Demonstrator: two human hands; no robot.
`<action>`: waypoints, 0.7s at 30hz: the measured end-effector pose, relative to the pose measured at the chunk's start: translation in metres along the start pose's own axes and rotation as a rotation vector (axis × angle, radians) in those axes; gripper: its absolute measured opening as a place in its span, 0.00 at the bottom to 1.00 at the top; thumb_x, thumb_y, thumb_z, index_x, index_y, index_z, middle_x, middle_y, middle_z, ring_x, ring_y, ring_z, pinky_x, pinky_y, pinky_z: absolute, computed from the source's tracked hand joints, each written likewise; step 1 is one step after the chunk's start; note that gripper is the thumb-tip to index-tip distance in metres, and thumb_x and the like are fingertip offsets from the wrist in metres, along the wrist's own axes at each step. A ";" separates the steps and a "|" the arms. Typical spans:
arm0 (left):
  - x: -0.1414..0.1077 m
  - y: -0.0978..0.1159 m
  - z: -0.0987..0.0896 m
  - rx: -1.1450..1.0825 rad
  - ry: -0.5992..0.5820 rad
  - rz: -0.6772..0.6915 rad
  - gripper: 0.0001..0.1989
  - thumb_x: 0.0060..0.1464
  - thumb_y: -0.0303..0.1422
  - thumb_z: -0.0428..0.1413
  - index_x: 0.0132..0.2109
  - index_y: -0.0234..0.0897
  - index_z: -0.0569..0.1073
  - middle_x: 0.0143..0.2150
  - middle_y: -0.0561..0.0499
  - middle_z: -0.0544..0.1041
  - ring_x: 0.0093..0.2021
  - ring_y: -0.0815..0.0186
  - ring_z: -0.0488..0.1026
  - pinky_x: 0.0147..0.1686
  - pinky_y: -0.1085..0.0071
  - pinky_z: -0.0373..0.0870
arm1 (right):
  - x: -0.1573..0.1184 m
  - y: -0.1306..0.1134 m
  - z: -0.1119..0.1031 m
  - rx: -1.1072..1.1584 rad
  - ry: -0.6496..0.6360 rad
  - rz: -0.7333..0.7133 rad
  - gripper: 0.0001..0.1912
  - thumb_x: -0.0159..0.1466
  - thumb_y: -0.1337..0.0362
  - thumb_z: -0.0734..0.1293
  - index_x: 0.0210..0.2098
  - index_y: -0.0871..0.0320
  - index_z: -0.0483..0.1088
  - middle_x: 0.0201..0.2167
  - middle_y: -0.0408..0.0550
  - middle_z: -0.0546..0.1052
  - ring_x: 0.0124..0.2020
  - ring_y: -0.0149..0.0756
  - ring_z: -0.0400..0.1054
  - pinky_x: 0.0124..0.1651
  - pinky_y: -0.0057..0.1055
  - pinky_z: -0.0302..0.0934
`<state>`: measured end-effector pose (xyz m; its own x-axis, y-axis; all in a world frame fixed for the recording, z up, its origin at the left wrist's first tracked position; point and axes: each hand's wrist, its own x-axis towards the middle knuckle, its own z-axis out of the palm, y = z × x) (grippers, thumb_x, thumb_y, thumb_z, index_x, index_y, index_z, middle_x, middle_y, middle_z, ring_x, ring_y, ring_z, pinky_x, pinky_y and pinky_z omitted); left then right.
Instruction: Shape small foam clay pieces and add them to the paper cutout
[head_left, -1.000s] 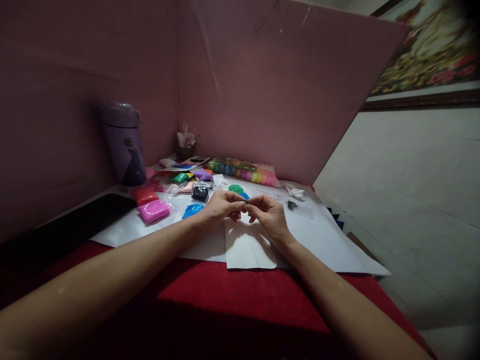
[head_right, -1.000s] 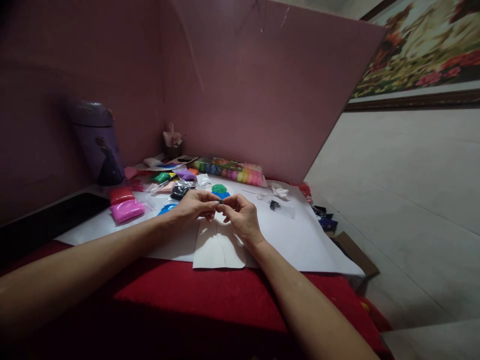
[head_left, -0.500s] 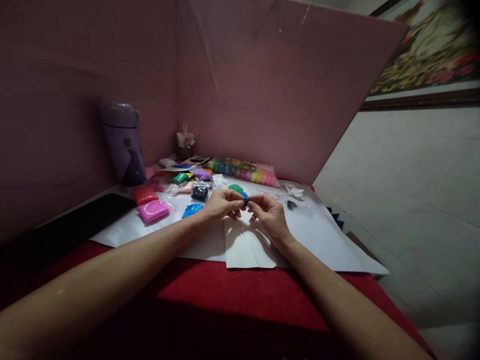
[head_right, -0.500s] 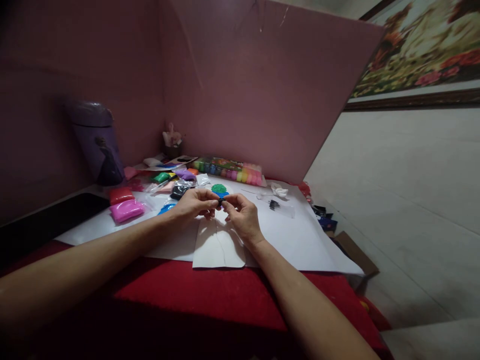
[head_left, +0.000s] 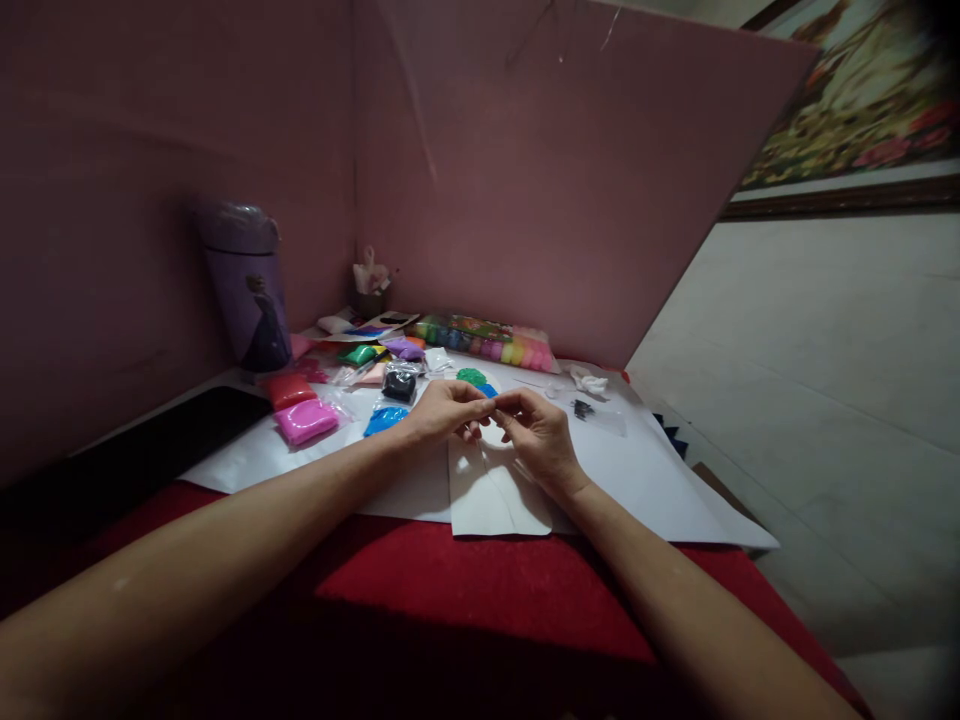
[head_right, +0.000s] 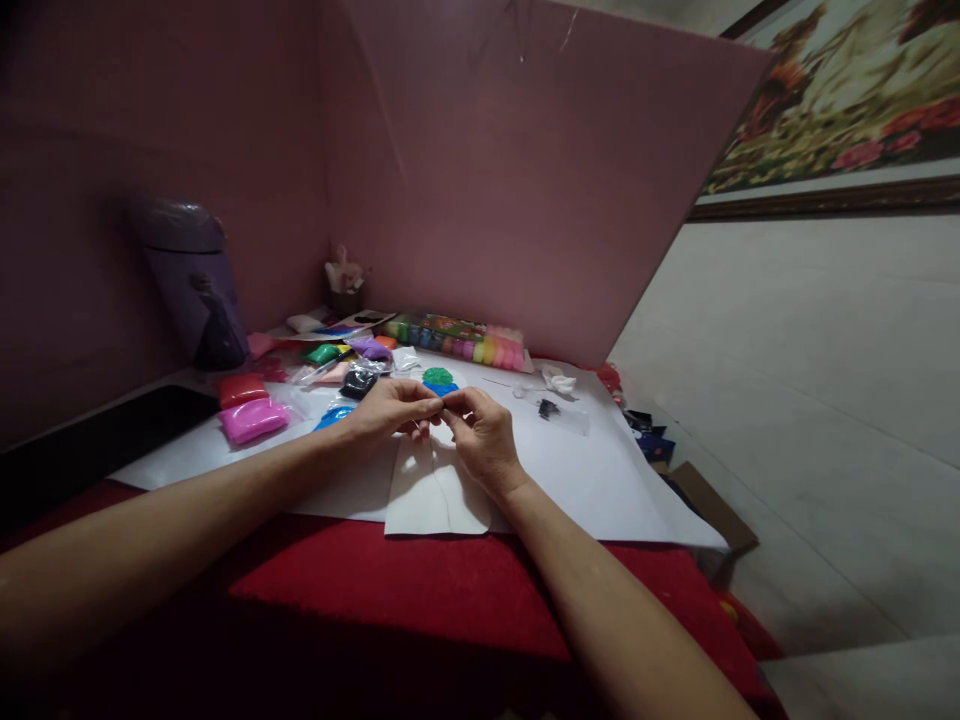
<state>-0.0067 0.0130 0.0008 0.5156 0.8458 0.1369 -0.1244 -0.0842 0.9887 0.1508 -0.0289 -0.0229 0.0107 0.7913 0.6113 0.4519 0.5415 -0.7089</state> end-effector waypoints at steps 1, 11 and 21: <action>0.000 0.000 0.000 0.001 -0.004 0.005 0.13 0.44 0.35 0.66 0.27 0.28 0.74 0.18 0.51 0.73 0.16 0.73 0.68 0.17 0.78 0.63 | 0.000 0.000 0.000 -0.002 -0.011 0.000 0.05 0.61 0.61 0.68 0.33 0.56 0.73 0.31 0.47 0.76 0.31 0.35 0.71 0.31 0.31 0.66; 0.002 -0.002 0.000 -0.050 0.035 0.022 0.06 0.46 0.24 0.62 0.28 0.30 0.70 0.16 0.51 0.73 0.15 0.72 0.69 0.17 0.78 0.62 | -0.002 0.000 0.002 0.020 -0.050 0.056 0.08 0.60 0.61 0.68 0.39 0.55 0.71 0.30 0.46 0.78 0.30 0.37 0.73 0.29 0.29 0.64; 0.004 -0.005 -0.002 -0.013 -0.008 0.022 0.09 0.45 0.28 0.64 0.29 0.30 0.70 0.16 0.51 0.73 0.15 0.69 0.70 0.18 0.74 0.67 | -0.002 -0.004 0.000 -0.014 -0.061 0.025 0.04 0.60 0.62 0.67 0.33 0.56 0.72 0.28 0.45 0.77 0.29 0.35 0.71 0.29 0.29 0.64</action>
<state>-0.0059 0.0178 -0.0037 0.5190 0.8399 0.1589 -0.1467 -0.0956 0.9846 0.1488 -0.0326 -0.0217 -0.0320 0.8208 0.5703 0.4644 0.5175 -0.7187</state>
